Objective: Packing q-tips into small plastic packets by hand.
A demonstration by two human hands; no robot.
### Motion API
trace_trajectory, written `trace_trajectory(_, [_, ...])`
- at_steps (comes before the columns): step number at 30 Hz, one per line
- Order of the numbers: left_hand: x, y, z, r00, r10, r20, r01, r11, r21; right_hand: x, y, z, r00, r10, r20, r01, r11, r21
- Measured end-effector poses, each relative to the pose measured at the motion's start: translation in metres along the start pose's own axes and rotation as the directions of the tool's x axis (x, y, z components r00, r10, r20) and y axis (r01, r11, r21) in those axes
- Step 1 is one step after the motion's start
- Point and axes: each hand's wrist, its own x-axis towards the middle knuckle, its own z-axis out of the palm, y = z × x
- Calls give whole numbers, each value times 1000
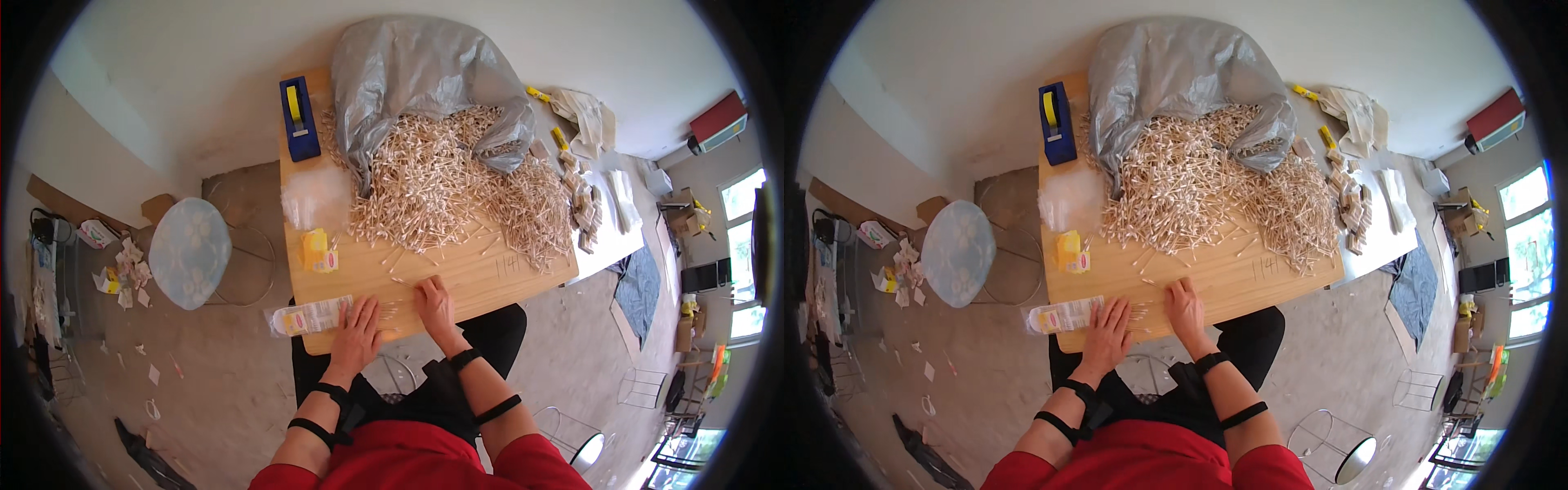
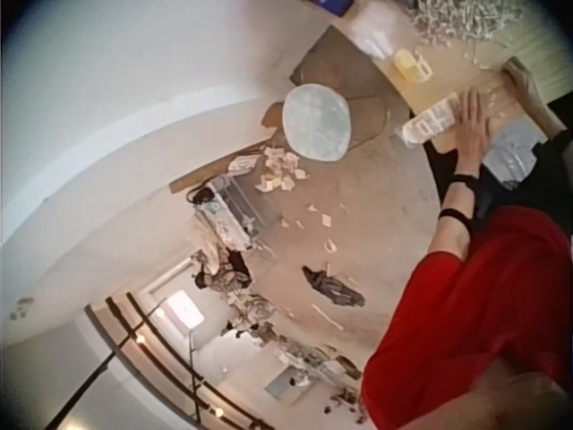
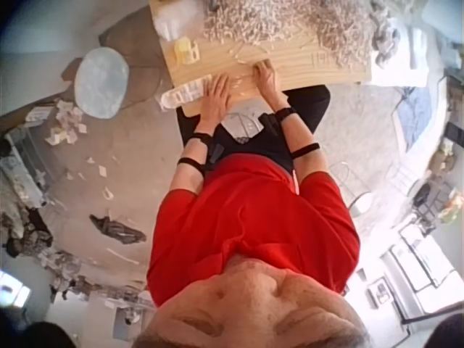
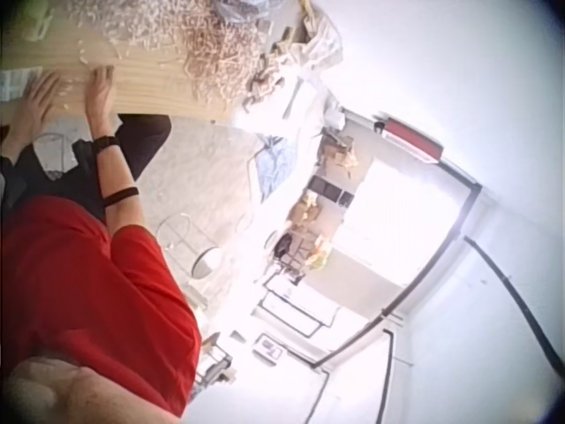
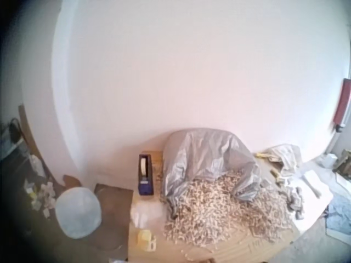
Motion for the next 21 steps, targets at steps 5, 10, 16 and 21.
trace_trajectory(5, [0, 2, 1, 1000, 6, 27, -7, 999, 44, 8, -3, 8, 991, -22, 132, 10, 996, 90])
trace_trajectory(10, [-3, 1, 5, 999, -7, 33, 6, 999, 32, 33, -13, 15, 971, -199, 136, 199, 980, 10])
trace_trajectory(16, [-3, -2, 7, 999, -9, 47, 11, 999, -38, 82, -1, 16, 848, -444, 289, 489, 866, -106])
trace_trajectory(21, [-2, -2, 6, 999, -1, 32, 3, 999, -49, 65, -7, 30, 857, -445, 259, 473, 879, -58])
